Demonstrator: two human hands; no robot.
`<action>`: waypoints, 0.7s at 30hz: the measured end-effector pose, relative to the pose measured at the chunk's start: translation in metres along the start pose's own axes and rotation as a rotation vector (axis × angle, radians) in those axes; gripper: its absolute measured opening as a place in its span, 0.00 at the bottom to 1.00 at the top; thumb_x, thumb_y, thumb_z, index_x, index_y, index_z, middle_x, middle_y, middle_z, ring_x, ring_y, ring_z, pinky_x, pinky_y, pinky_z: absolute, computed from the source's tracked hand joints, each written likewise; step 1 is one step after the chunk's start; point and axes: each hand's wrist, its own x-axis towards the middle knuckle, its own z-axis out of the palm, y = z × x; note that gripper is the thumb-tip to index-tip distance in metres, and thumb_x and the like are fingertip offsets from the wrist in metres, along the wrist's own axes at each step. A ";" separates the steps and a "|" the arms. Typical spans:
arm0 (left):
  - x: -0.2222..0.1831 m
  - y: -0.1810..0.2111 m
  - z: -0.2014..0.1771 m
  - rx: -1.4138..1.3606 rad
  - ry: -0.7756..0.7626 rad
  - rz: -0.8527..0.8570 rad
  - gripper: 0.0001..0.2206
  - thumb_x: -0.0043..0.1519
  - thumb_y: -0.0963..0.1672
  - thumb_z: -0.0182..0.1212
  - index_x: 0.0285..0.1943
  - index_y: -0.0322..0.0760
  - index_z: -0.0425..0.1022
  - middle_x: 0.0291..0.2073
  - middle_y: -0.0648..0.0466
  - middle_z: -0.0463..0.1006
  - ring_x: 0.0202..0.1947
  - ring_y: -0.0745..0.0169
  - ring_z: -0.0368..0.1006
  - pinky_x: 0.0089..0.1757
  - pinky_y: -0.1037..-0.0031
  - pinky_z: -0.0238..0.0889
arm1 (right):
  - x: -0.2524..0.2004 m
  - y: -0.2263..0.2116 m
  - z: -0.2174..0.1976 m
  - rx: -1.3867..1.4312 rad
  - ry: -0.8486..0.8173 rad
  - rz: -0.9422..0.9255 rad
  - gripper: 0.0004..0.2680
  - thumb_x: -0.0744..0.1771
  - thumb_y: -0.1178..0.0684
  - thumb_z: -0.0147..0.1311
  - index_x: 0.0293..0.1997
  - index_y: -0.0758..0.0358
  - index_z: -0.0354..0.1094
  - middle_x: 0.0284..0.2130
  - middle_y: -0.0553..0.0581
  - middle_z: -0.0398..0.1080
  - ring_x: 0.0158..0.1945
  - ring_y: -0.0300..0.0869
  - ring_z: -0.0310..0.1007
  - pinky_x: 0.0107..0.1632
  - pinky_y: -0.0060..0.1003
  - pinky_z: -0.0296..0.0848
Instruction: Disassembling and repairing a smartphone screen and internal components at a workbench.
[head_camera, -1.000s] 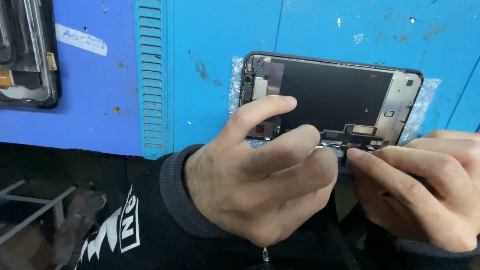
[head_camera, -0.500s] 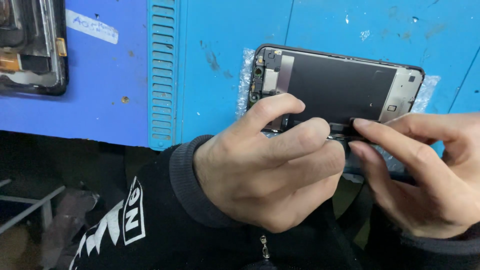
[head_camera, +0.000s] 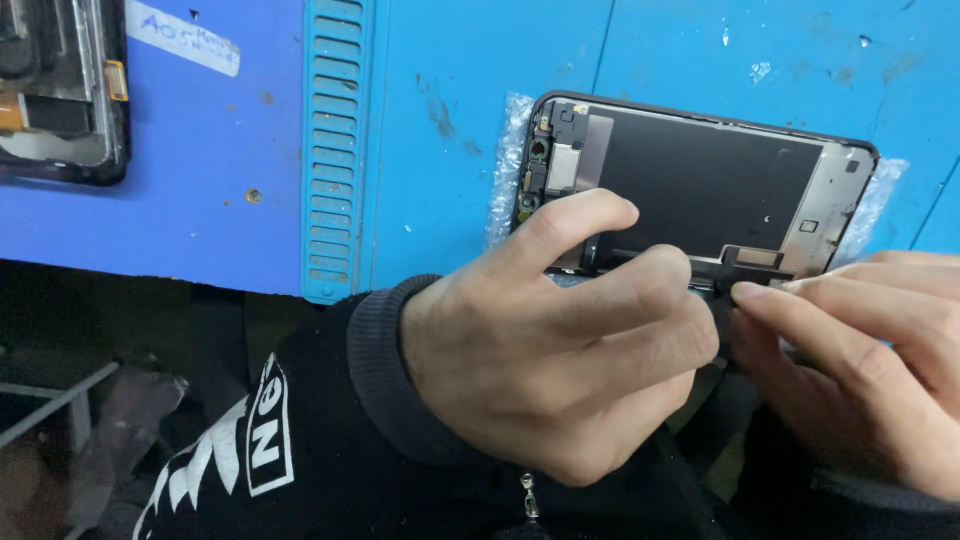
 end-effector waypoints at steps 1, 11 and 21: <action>-0.001 -0.001 0.000 0.001 0.000 -0.002 0.03 0.63 0.36 0.60 0.38 0.29 0.78 0.44 0.56 0.70 0.54 0.58 0.65 0.61 0.56 0.62 | 0.003 0.001 0.000 0.002 -0.001 -0.001 0.13 0.63 0.63 0.70 0.50 0.63 0.74 0.41 0.55 0.73 0.40 0.44 0.75 0.41 0.39 0.73; -0.002 -0.004 -0.001 0.047 -0.037 0.029 0.05 0.67 0.37 0.57 0.41 0.27 0.78 0.44 0.49 0.74 0.60 0.53 0.68 0.68 0.49 0.55 | 0.006 -0.010 0.004 0.028 0.035 0.112 0.11 0.67 0.65 0.65 0.51 0.64 0.69 0.51 0.60 0.75 0.54 0.51 0.74 0.58 0.40 0.74; -0.006 -0.005 0.003 0.016 -0.010 0.028 0.05 0.68 0.35 0.56 0.46 0.25 0.78 0.45 0.48 0.74 0.57 0.53 0.69 0.68 0.44 0.53 | 0.005 -0.010 0.000 0.117 0.034 0.215 0.09 0.71 0.65 0.63 0.54 0.64 0.67 0.54 0.58 0.74 0.49 0.43 0.73 0.53 0.33 0.70</action>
